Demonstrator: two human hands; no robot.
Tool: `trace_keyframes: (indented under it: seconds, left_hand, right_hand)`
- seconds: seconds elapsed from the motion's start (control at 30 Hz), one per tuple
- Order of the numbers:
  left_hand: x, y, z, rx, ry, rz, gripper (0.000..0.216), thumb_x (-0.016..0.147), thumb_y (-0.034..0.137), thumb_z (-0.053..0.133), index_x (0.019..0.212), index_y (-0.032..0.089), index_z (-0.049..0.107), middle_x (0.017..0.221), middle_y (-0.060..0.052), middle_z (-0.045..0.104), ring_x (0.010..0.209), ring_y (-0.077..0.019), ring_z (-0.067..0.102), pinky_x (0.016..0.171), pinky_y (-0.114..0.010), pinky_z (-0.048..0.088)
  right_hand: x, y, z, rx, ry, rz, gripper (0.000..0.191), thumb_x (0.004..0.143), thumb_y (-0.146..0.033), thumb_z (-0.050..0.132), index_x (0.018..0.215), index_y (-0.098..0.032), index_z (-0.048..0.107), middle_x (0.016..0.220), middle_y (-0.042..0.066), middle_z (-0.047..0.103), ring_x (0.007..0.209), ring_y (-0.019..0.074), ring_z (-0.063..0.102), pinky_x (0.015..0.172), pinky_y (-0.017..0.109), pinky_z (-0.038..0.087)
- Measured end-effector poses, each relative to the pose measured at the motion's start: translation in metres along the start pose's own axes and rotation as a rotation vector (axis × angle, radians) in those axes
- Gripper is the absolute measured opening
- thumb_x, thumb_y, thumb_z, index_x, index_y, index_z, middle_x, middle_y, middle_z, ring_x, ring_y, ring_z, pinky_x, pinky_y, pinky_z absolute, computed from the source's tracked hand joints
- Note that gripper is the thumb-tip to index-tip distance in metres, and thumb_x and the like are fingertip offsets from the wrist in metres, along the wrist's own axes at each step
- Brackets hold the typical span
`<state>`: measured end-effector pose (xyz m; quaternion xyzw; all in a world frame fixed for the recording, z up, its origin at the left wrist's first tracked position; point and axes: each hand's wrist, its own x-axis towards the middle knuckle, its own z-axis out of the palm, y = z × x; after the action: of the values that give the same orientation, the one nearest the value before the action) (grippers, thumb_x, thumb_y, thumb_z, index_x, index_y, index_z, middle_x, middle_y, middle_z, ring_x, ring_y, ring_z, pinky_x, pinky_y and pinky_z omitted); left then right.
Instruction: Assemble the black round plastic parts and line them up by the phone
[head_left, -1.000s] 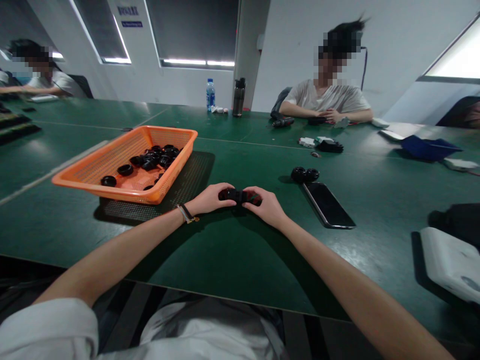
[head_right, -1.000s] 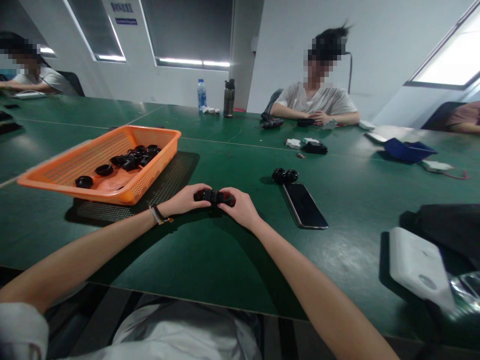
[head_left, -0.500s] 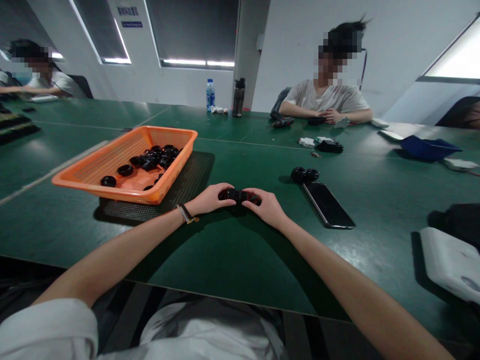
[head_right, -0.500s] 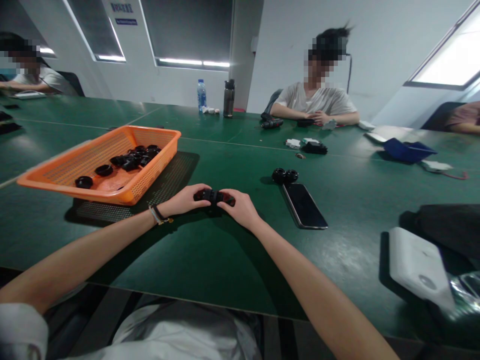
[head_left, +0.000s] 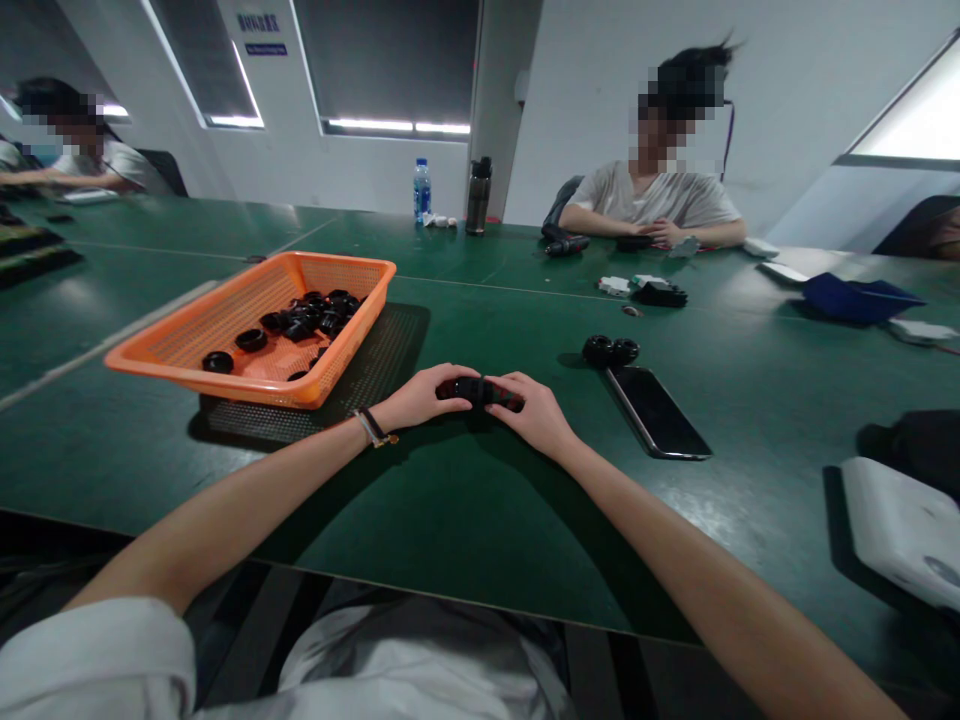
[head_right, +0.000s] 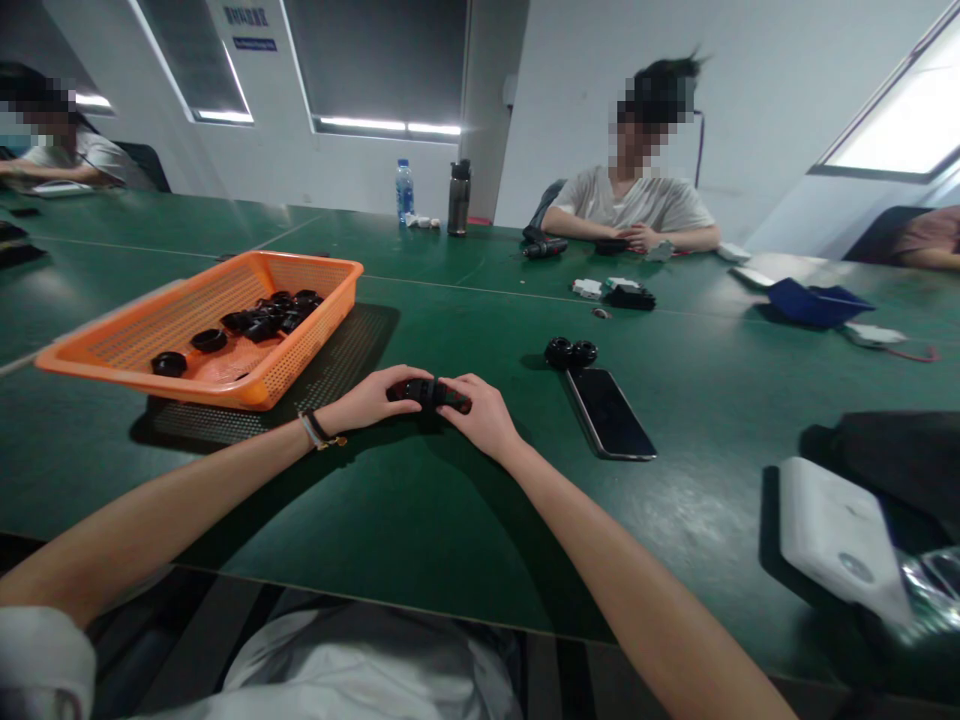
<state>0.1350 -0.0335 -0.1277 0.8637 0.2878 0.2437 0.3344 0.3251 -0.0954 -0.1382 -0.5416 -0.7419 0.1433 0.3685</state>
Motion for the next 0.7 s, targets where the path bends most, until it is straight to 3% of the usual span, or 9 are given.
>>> trace_keyframes:
  seconds: [0.17, 0.3, 0.7]
  left_hand:
    - [-0.0003, 0.0015, -0.0016, 0.043, -0.015, 0.005, 0.04, 0.073, 0.027, 0.063, 0.111, 0.017, 0.055, 0.103, -0.007, 0.061, 0.091, -0.0176, 0.056, 0.081, -0.029, 0.043]
    - [-0.0004, 0.0014, -0.0023, 0.053, -0.02, -0.001, 0.041, 0.073, 0.029, 0.063, 0.112, 0.017, 0.055, 0.102, -0.006, 0.061, 0.088, -0.0171, 0.056, 0.078, -0.029, 0.043]
    - [-0.0001, -0.0001, -0.0015, 0.047, -0.013, 0.013, 0.04, 0.073, 0.026, 0.063, 0.111, 0.016, 0.056, 0.101, -0.006, 0.061, 0.087, -0.0163, 0.056, 0.078, -0.027, 0.043]
  right_hand:
    - [-0.0011, -0.0023, 0.0012, 0.061, 0.001, 0.073, 0.034, 0.068, -0.017, 0.064, 0.101, -0.018, 0.058, 0.087, 0.004, 0.064, 0.075, 0.0163, 0.059, 0.069, 0.032, 0.049]
    - [-0.0013, -0.0016, 0.0009, 0.062, -0.002, 0.069, 0.025, 0.068, -0.018, 0.065, 0.092, -0.018, 0.06, 0.086, 0.004, 0.065, 0.075, 0.016, 0.059, 0.069, 0.032, 0.049]
    - [-0.0007, 0.0011, 0.002, 0.053, 0.029, 0.064, 0.024, 0.067, -0.018, 0.065, 0.091, -0.018, 0.063, 0.087, 0.004, 0.067, 0.077, 0.0164, 0.061, 0.068, 0.03, 0.05]
